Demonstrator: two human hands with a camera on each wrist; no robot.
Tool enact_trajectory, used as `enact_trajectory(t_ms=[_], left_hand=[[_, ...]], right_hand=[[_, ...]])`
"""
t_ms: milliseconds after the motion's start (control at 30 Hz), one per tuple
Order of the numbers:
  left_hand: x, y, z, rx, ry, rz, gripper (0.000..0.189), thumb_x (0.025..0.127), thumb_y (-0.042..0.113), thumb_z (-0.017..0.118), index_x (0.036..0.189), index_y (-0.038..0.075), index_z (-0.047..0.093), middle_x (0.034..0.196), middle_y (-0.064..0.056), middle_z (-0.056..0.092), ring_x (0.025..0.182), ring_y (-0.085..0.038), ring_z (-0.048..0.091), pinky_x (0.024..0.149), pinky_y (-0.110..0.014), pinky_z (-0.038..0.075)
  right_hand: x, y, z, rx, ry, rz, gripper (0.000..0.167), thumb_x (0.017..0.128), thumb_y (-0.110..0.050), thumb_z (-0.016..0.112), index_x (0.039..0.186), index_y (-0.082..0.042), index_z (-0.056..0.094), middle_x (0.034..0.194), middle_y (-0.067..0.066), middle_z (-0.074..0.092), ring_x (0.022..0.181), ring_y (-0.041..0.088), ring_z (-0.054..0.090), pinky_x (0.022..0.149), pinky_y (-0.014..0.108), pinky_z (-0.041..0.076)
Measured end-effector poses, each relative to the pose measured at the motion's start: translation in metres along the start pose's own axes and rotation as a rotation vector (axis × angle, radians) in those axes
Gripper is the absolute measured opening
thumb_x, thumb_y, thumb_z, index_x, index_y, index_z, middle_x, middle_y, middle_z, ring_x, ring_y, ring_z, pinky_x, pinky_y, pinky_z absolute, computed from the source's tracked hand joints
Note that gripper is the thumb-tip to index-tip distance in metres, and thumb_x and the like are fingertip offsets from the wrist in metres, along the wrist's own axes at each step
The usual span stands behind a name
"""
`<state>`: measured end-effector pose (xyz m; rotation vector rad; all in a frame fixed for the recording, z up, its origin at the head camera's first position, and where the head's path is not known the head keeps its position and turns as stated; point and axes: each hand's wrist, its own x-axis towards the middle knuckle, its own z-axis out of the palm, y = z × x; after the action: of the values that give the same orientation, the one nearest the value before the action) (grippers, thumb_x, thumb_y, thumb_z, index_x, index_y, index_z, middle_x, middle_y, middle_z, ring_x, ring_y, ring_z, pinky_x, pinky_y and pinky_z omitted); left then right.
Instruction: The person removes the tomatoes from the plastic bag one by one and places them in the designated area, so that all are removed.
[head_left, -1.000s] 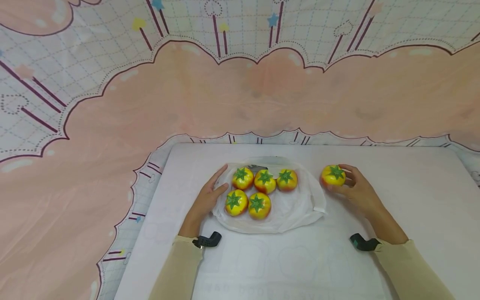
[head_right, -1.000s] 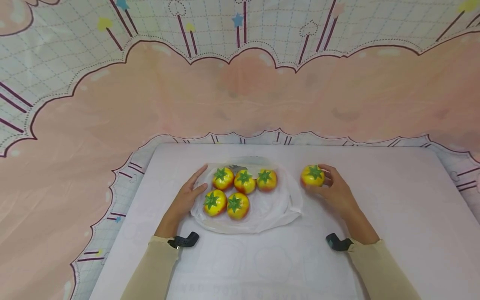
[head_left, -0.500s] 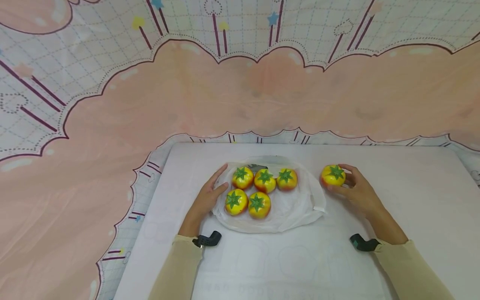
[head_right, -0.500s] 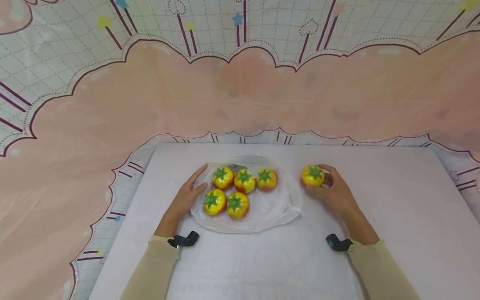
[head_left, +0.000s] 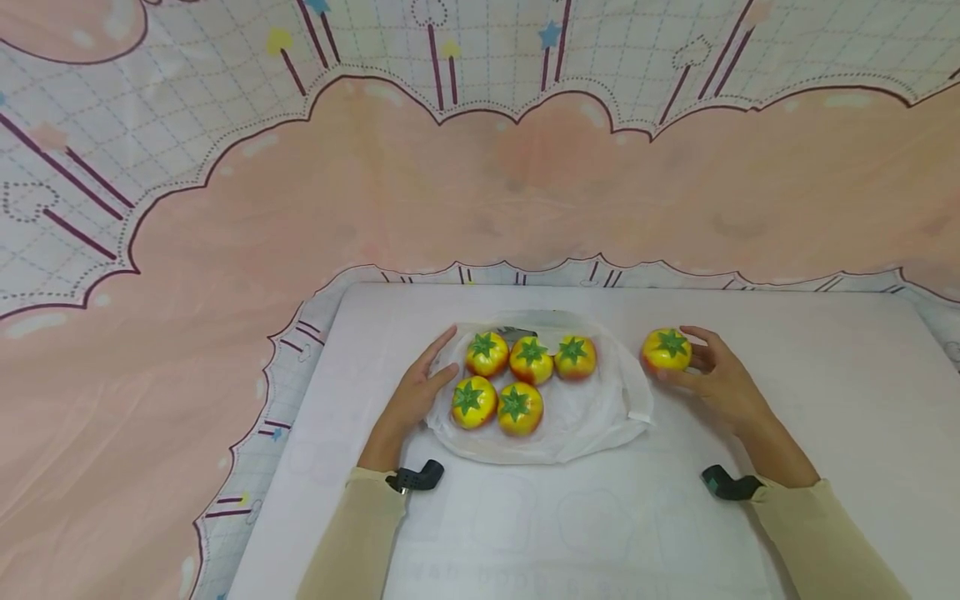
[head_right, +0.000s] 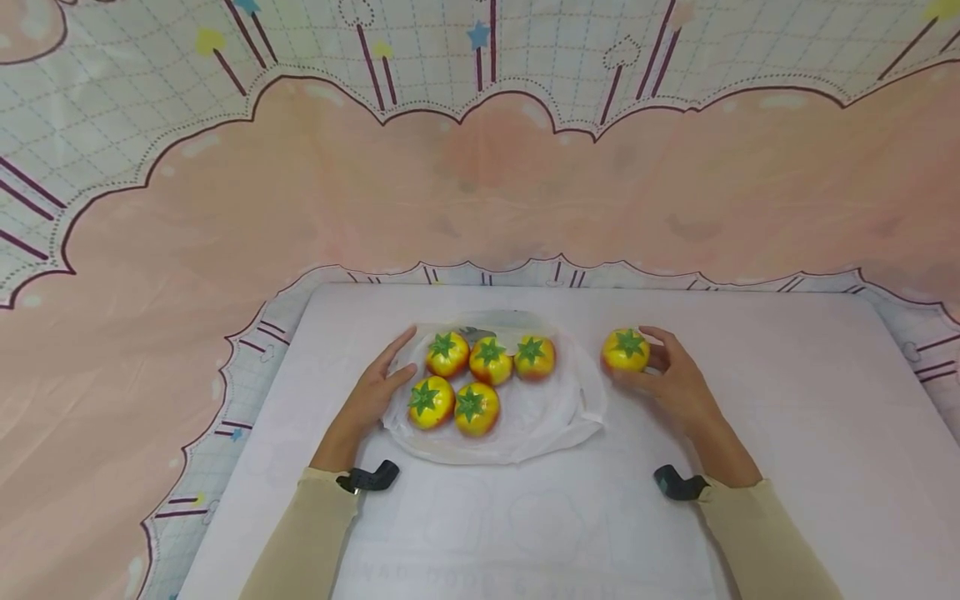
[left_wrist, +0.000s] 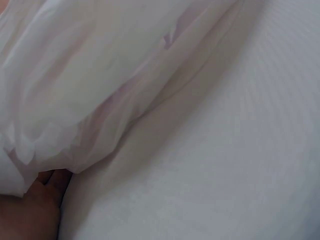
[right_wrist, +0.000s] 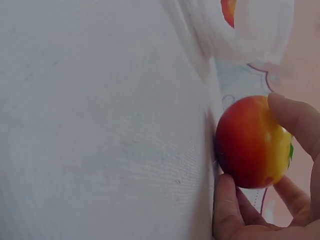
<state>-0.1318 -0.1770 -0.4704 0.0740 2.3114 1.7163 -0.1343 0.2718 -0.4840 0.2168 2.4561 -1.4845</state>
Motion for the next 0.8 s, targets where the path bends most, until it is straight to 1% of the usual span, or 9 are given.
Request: enact_trajectory(t_ms=[133, 200, 333, 467, 567, 667, 800], left_hand=[[0.001, 0.000, 0.000, -0.001, 0.002, -0.003, 0.059, 0.105, 0.022, 0.055, 0.159, 0.034, 0.035, 0.170, 0.007, 0.023, 0.160, -0.022, 0.012, 0.130, -0.053, 0.008], [0.001, 0.000, 0.000, 0.004, 0.003, -0.007, 0.059, 0.105, 0.023, 0.056, 0.159, 0.034, 0.035, 0.170, 0.007, 0.023, 0.160, -0.022, 0.012, 0.130, -0.053, 0.007], [0.001, -0.001, -0.001, 0.005, 0.001, -0.012, 0.060, 0.105, 0.023, 0.056, 0.159, 0.035, 0.035, 0.170, 0.007, 0.023, 0.160, -0.021, 0.012, 0.130, -0.053, 0.007], [0.001, 0.000, 0.000, 0.000, -0.003, -0.019, 0.060, 0.105, 0.024, 0.056, 0.159, 0.036, 0.035, 0.170, 0.008, 0.022, 0.160, -0.021, 0.011, 0.130, -0.053, 0.007], [0.001, 0.000, 0.000, 0.001, -0.003, -0.026, 0.060, 0.105, 0.025, 0.056, 0.159, 0.037, 0.035, 0.171, 0.008, 0.022, 0.160, -0.022, 0.011, 0.130, -0.053, 0.007], [0.001, 0.000, -0.001, -0.001, -0.003, -0.024, 0.059, 0.105, 0.025, 0.056, 0.159, 0.036, 0.035, 0.171, 0.008, 0.022, 0.160, -0.021, 0.011, 0.130, -0.053, 0.007], [0.001, 0.000, -0.001, -0.003, -0.002, -0.017, 0.059, 0.105, 0.023, 0.056, 0.159, 0.035, 0.035, 0.171, 0.007, 0.022, 0.160, -0.021, 0.011, 0.130, -0.053, 0.007]], right_hand=[[0.001, 0.001, -0.002, 0.030, -0.019, -0.013, 0.105, 0.086, -0.043, 0.081, 0.165, -0.021, 0.015, 0.162, 0.027, 0.031, 0.144, 0.047, 0.038, 0.116, 0.068, 0.033], [0.001, 0.001, -0.003, 0.045, -0.033, -0.010, 0.106, 0.086, -0.043, 0.081, 0.165, -0.021, 0.014, 0.163, 0.027, 0.030, 0.144, 0.047, 0.038, 0.117, 0.067, 0.032], [0.000, -0.002, -0.005, 0.030, -0.035, 0.007, 0.106, 0.086, -0.046, 0.080, 0.165, -0.022, 0.014, 0.164, 0.027, 0.028, 0.146, 0.048, 0.035, 0.116, 0.067, 0.034], [-0.004, -0.005, -0.006, 0.023, -0.023, 0.010, 0.103, 0.087, -0.045, 0.079, 0.165, -0.022, 0.015, 0.164, 0.026, 0.027, 0.145, 0.049, 0.035, 0.115, 0.066, 0.037], [-0.008, -0.007, -0.007, 0.008, -0.011, -0.003, 0.101, 0.088, -0.046, 0.078, 0.164, -0.022, 0.017, 0.164, 0.024, 0.030, 0.143, 0.046, 0.040, 0.112, 0.061, 0.043], [-0.011, -0.008, -0.008, -0.002, 0.002, -0.014, 0.096, 0.091, -0.043, 0.076, 0.164, -0.022, 0.018, 0.164, 0.023, 0.031, 0.141, 0.045, 0.042, 0.109, 0.058, 0.047], [-0.015, -0.011, -0.008, 0.005, 0.032, -0.006, 0.095, 0.090, -0.039, 0.078, 0.164, -0.022, 0.020, 0.164, 0.021, 0.031, 0.143, 0.046, 0.040, 0.108, 0.063, 0.045]])
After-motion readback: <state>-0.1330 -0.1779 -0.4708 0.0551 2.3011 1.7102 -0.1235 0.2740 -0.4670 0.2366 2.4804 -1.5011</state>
